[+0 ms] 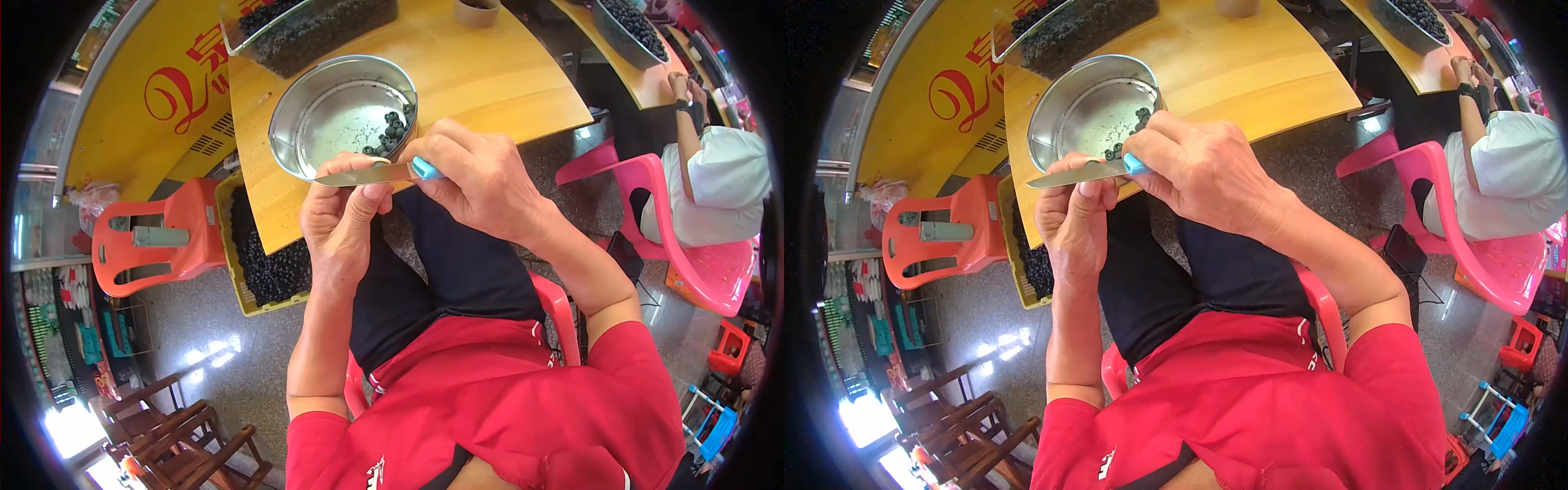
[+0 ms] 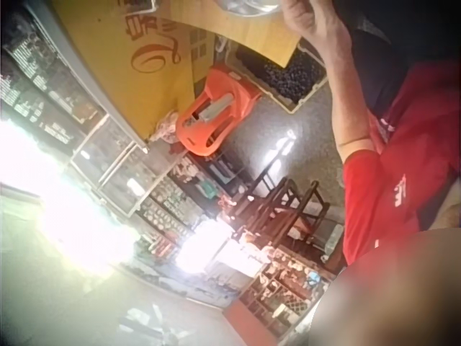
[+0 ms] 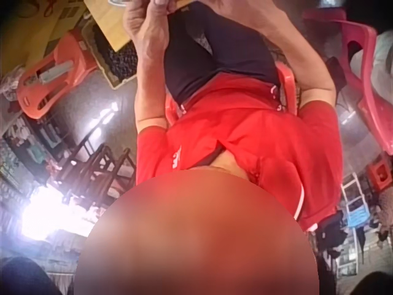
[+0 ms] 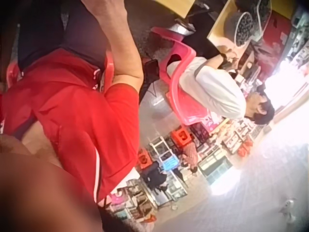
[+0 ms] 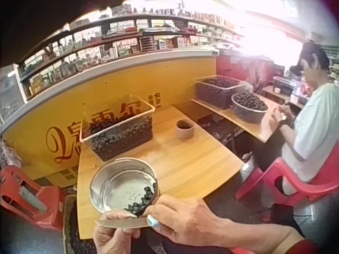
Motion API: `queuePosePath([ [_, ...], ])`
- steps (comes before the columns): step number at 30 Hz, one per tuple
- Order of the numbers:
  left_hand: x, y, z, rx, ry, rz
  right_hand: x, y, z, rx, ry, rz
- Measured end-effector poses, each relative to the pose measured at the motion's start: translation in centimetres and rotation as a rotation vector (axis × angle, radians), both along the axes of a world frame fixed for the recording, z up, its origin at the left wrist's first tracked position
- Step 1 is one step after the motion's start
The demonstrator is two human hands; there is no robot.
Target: Manually pitting or slicing small dark fruits with a knife and placing them in a bowl.
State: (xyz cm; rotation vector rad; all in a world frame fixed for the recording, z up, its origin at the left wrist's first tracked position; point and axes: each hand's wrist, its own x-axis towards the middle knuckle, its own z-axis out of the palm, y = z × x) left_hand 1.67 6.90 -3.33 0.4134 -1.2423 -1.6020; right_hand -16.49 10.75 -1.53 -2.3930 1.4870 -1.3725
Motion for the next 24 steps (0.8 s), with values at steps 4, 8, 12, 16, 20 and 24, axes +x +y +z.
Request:
queuePosePath([
  [4, 0.03, -0.07, -0.07, -0.007, 0.003, -0.009, -0.06, 0.04, -0.07, 0.007, 0.009, 0.002],
  [8, 0.06, -0.2, -0.26, -0.041, -0.006, -0.021, -0.23, -0.18, -0.28, 0.007, 0.025, 0.002],
  [12, 0.15, -0.2, -0.38, -0.051, -0.008, -0.034, -0.35, -0.15, -0.22, 0.003, 0.035, 0.005],
  [16, 0.01, -0.15, -0.22, -0.05, -0.035, 0.022, -0.36, 0.08, 0.02, 0.009, 0.054, 0.005],
  [20, -0.02, -0.2, -0.19, -0.055, -0.038, 0.027, -0.47, 0.06, -0.04, 0.032, 0.06, 0.009],
  [24, -0.04, -0.28, -0.13, -0.031, -0.02, 0.009, -0.53, -0.07, -0.05, 0.023, 0.065, 0.004],
])
